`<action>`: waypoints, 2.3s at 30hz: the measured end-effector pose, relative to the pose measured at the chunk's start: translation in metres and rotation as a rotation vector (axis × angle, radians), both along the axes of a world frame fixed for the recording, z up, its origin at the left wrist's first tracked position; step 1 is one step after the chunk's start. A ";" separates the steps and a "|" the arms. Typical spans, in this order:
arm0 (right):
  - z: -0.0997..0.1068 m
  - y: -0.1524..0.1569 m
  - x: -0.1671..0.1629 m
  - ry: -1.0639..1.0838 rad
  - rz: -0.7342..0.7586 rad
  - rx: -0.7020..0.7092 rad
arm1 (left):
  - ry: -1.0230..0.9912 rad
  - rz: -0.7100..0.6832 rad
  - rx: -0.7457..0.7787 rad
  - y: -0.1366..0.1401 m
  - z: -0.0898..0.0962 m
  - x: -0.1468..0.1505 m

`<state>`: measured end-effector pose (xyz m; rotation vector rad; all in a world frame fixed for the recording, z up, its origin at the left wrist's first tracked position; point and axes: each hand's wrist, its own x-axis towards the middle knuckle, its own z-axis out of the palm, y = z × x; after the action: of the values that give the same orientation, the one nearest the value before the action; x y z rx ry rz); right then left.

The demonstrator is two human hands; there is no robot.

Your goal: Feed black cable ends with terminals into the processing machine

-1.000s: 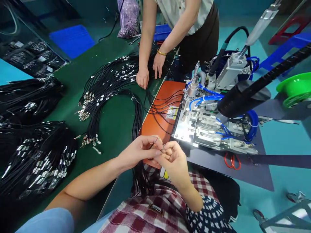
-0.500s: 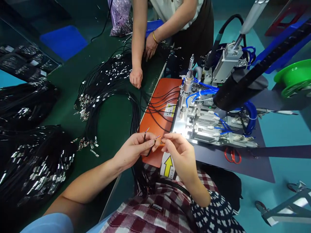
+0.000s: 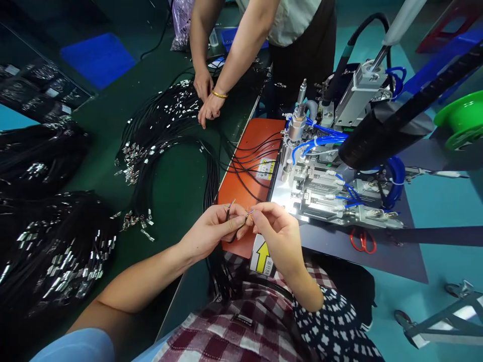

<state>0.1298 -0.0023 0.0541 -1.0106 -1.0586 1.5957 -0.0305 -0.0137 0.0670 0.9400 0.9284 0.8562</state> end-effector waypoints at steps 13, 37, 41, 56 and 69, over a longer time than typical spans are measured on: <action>-0.008 -0.040 0.017 -0.519 0.396 0.329 | -0.064 0.121 0.254 0.001 0.018 -0.019; 0.006 -0.036 0.036 0.018 0.458 -0.093 | 0.170 -0.120 0.293 -0.005 0.018 -0.014; -0.005 -0.024 0.032 0.349 0.467 -0.258 | 0.145 -0.116 0.258 -0.001 0.013 -0.014; -0.003 -0.018 -0.011 0.009 0.162 -0.129 | 0.100 0.100 0.142 -0.003 0.011 -0.004; -0.008 -0.014 -0.016 -0.047 0.111 -0.096 | -0.067 0.179 -0.052 0.002 0.005 -0.002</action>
<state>0.1139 -0.0164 0.0459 -1.0740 -1.0955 1.7336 -0.0327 -0.0114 0.0722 0.7866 0.9824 1.0045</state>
